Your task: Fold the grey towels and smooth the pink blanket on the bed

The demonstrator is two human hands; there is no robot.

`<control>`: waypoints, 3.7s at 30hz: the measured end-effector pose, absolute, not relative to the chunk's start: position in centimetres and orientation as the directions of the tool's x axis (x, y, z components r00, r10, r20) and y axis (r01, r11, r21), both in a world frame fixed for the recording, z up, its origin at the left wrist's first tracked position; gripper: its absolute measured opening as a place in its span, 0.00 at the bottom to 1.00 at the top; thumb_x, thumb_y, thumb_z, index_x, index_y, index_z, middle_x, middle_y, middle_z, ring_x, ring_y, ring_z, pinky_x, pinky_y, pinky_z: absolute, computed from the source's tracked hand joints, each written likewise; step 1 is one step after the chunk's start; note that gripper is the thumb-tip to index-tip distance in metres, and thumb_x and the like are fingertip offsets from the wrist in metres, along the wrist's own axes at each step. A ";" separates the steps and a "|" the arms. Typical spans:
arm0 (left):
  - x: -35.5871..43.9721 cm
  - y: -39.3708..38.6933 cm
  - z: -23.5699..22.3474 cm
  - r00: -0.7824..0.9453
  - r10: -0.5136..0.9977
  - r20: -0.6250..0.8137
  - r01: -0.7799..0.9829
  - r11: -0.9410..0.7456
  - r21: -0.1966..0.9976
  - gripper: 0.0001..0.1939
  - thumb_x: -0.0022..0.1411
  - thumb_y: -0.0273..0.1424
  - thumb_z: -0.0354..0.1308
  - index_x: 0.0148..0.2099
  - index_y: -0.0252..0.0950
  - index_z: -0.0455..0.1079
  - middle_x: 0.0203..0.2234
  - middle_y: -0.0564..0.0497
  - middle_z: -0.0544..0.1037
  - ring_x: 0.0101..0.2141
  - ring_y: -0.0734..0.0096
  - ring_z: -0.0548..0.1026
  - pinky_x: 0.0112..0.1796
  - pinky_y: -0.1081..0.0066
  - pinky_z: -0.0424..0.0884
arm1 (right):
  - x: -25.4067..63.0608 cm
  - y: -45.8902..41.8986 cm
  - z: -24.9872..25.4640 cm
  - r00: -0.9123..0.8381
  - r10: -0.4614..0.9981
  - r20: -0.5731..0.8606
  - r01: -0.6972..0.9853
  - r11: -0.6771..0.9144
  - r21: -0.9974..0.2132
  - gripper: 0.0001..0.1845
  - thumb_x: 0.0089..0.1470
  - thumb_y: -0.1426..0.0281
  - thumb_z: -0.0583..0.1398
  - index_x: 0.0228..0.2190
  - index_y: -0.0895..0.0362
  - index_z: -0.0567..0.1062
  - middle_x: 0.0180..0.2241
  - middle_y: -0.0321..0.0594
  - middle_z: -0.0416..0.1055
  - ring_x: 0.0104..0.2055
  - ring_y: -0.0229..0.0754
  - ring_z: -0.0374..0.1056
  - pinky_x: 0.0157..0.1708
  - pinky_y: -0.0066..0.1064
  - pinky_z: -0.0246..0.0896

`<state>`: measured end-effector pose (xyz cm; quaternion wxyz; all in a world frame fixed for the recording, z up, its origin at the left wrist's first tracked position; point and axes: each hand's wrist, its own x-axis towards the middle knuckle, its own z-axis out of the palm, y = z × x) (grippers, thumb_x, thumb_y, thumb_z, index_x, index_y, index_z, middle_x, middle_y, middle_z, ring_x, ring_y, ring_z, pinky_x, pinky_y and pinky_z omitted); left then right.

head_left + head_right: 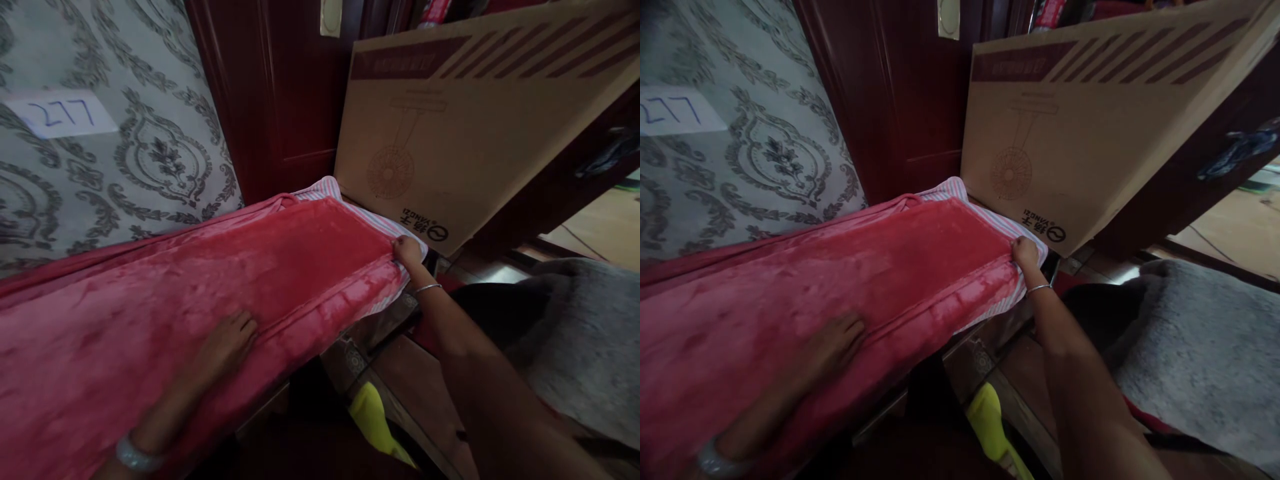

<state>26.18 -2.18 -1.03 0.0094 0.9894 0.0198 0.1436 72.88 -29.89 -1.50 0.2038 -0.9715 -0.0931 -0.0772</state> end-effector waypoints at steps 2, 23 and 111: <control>26.4 -2.6 -0.1 0.968 0.025 0.251 0.017 -0.999 0.035 0.18 0.71 0.30 0.44 0.38 0.39 0.75 0.37 0.47 0.81 0.37 0.61 0.77 0.43 0.59 0.76 | 72.4 -29.8 -1.7 0.974 0.148 0.172 0.203 -0.906 -0.372 0.19 0.63 0.66 0.54 0.46 0.62 0.81 0.43 0.56 0.78 0.46 0.52 0.73 0.43 0.35 0.64; 20.6 -2.7 -1.1 0.853 0.508 0.121 0.506 -0.861 0.048 0.31 0.71 0.43 0.52 0.73 0.45 0.58 0.73 0.42 0.55 0.72 0.44 0.48 0.65 0.36 0.53 | 69.2 -27.7 -4.8 0.818 0.544 0.188 0.569 -0.813 -0.122 0.34 0.66 0.53 0.46 0.66 0.56 0.64 0.69 0.54 0.57 0.69 0.64 0.52 0.62 0.63 0.52; 30.7 1.0 -0.2 0.856 0.496 0.144 0.508 -0.859 -0.062 0.32 0.71 0.47 0.48 0.73 0.45 0.58 0.72 0.44 0.57 0.71 0.43 0.53 0.66 0.38 0.49 | 63.7 -24.2 -4.3 0.889 0.421 0.183 0.443 -0.891 -0.103 0.40 0.68 0.48 0.46 0.70 0.58 0.57 0.72 0.56 0.50 0.73 0.59 0.45 0.68 0.55 0.41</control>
